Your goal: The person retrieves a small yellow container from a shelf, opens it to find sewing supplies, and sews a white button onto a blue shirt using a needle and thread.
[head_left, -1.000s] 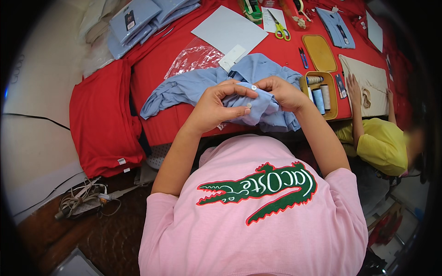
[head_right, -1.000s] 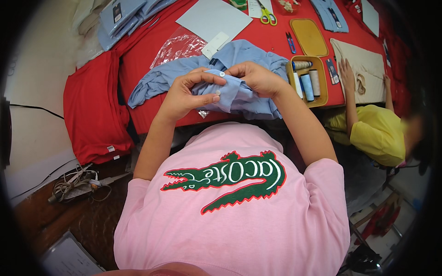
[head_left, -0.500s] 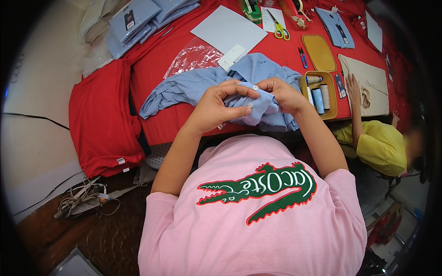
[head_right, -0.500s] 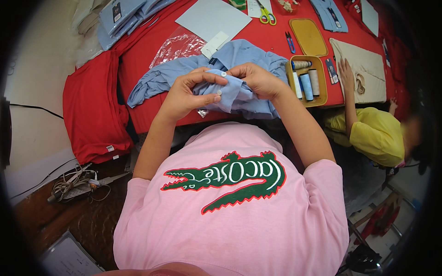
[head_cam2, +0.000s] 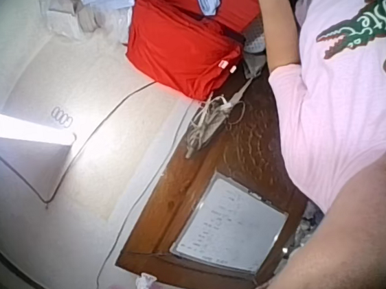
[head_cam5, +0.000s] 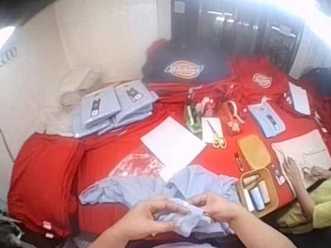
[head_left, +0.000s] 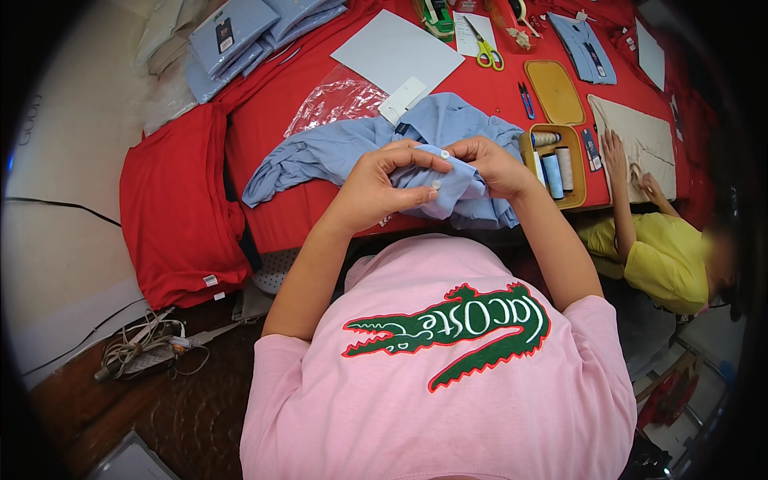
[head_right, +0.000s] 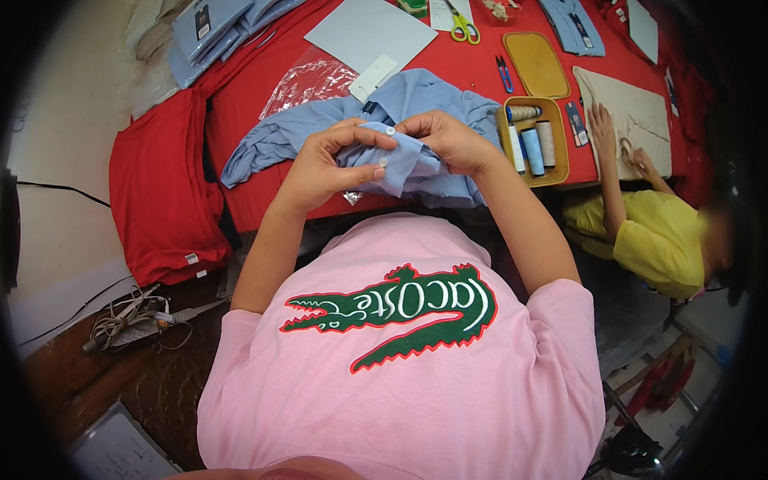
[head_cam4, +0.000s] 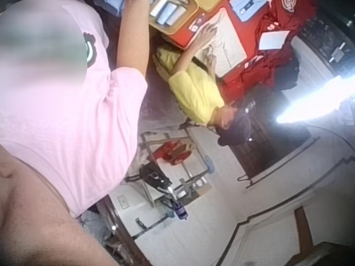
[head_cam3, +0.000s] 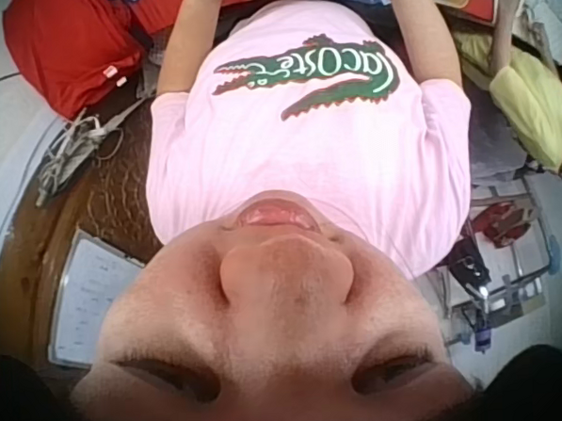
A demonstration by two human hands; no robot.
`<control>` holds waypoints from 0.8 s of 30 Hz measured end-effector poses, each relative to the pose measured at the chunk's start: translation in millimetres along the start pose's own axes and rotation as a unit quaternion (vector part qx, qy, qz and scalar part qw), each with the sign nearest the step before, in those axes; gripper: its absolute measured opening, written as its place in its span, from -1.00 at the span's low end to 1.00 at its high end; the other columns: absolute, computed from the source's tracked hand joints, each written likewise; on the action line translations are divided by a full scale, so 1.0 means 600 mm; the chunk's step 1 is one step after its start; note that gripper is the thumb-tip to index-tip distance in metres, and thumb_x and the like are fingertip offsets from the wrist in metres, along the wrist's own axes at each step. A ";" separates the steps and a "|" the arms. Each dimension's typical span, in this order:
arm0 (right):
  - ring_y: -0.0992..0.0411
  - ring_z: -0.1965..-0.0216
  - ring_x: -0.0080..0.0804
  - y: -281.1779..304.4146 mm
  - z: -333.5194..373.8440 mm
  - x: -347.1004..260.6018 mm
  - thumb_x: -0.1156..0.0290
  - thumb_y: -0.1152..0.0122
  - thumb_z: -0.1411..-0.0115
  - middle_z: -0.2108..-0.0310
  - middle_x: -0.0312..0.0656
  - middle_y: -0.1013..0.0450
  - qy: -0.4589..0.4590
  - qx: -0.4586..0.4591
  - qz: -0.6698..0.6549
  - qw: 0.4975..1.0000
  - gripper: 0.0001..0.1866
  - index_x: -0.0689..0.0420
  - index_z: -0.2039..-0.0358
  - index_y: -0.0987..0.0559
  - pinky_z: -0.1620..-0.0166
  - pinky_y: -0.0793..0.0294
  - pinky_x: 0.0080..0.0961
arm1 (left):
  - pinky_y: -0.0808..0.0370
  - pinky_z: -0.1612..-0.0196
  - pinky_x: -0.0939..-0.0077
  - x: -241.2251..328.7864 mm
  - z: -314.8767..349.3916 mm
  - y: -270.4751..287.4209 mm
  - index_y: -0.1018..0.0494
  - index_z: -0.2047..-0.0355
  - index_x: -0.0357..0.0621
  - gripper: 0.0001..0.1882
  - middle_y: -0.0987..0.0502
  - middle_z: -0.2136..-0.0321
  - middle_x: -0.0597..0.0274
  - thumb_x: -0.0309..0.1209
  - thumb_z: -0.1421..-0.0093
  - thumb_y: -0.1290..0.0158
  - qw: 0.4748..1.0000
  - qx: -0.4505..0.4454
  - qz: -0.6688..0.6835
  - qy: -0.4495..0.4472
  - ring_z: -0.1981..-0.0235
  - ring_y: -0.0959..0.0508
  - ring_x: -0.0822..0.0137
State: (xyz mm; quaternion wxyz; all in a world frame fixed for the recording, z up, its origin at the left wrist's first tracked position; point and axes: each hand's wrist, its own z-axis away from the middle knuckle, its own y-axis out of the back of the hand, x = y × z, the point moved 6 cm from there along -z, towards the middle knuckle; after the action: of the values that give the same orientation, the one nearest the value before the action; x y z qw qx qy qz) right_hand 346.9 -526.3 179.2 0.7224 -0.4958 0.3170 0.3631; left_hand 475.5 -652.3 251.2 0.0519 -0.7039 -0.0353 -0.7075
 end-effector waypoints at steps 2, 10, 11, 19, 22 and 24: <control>-0.58 0.27 -0.58 0.002 -0.001 0.000 0.50 -0.44 -0.10 0.21 -0.20 -0.64 -0.001 0.002 0.002 1.000 -0.66 0.35 0.10 -0.68 0.18 -0.57 -0.65 | -0.42 -0.08 0.51 -0.002 -0.001 0.001 -0.68 0.11 -0.17 -0.60 -0.58 0.13 0.27 -0.57 0.03 -0.38 1.000 -0.003 -0.002 0.000 0.06 -0.51 0.39; -0.58 0.26 -0.55 -0.003 0.000 0.006 0.58 -0.35 -0.10 0.20 -0.19 -0.64 0.002 0.000 -0.013 1.000 -0.66 0.33 0.07 -0.67 0.18 -0.58 -0.61 | -0.42 -0.08 0.50 -0.004 -0.005 0.003 -0.68 0.10 -0.18 -0.60 -0.58 0.14 0.29 -0.57 0.02 -0.36 1.000 -0.001 -0.005 -0.008 0.07 -0.51 0.39; -0.58 0.26 -0.55 -0.004 0.000 0.007 0.59 -0.34 -0.10 0.20 -0.19 -0.64 0.005 -0.002 -0.014 1.000 -0.67 0.33 0.07 -0.67 0.19 -0.59 -0.61 | -0.42 -0.08 0.50 -0.004 -0.005 0.004 -0.68 0.10 -0.18 -0.61 -0.58 0.14 0.29 -0.57 0.02 -0.36 1.000 0.002 -0.007 -0.011 0.07 -0.51 0.39; -0.57 0.24 -0.54 -0.028 0.002 -0.024 0.59 -0.32 -0.13 0.19 -0.20 -0.63 0.044 0.064 -0.048 0.996 -0.70 0.25 0.08 -0.66 0.14 -0.56 -0.63 | -0.42 -0.06 0.51 -0.008 -0.006 0.015 -0.67 0.10 -0.16 -0.60 -0.58 0.16 0.30 -0.55 0.02 -0.36 0.998 0.023 -0.059 -0.020 0.06 -0.50 0.40; -0.53 0.21 -0.56 -0.018 0.032 -0.083 0.60 -0.36 -0.12 0.27 -0.27 -0.60 0.201 0.226 0.183 0.935 -0.72 0.23 0.12 -0.67 0.09 -0.54 -0.58 | -0.42 -0.05 0.52 -0.007 -0.004 0.017 -0.67 0.09 -0.16 -0.59 -0.58 0.16 0.29 -0.55 0.02 -0.36 0.998 0.034 -0.051 -0.017 0.07 -0.51 0.40; -0.47 0.24 -0.52 -0.051 0.069 -0.132 0.59 -0.44 -0.06 0.36 -0.34 -0.54 0.293 0.263 0.399 0.828 -0.74 0.15 0.19 -0.70 0.13 -0.47 -0.50 | -0.42 -0.05 0.52 -0.011 0.001 0.021 -0.67 0.09 -0.16 -0.59 -0.57 0.16 0.29 -0.55 0.02 -0.35 0.998 0.048 -0.044 -0.003 0.08 -0.51 0.40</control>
State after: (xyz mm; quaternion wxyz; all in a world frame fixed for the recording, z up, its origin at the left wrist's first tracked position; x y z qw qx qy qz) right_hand 334.0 -511.3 271.6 0.4904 -0.2005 0.7677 0.3605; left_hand 477.8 -664.8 244.3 0.0543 -0.7002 -0.0999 -0.7048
